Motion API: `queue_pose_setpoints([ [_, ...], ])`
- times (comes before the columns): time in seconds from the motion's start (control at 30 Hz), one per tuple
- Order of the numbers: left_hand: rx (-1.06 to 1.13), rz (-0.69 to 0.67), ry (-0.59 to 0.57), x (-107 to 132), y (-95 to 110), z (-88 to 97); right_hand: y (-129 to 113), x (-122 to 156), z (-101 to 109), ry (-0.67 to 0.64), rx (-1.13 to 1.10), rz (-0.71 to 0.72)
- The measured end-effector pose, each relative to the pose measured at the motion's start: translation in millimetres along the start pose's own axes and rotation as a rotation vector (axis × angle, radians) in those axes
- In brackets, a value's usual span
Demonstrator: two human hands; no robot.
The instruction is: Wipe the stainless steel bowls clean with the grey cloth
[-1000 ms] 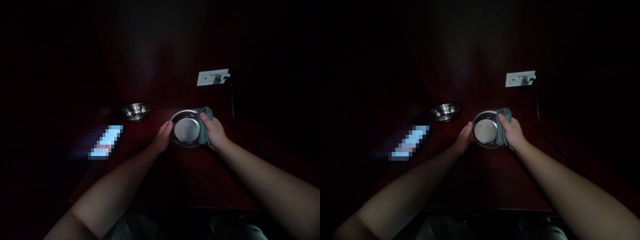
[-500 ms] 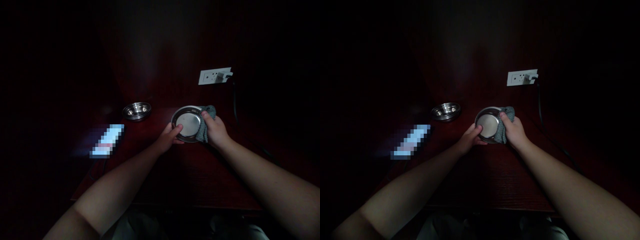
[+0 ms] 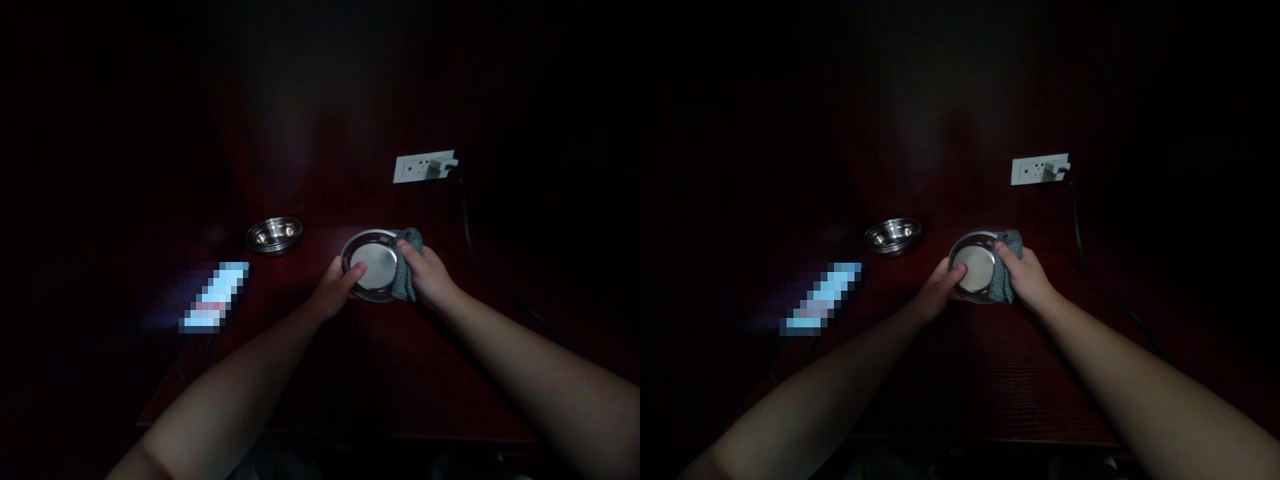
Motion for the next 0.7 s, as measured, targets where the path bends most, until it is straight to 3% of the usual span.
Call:
queue_pose_setpoints([
  [0.7,-0.057,-0.01,-0.021,2.9,6.9,-0.1,-4.4,-0.5,-1.3,-0.022,-0.017,0.018],
])
Point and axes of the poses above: each hand's wrist, its own x-axis away from the middle knuckle, its own z-axis out of the back of the hand, y = z × x, the point moved 7 cm from there along -x, towards the middle knuckle, and after that the axes turned 8 degrees about -y, right-handed, at the moved point
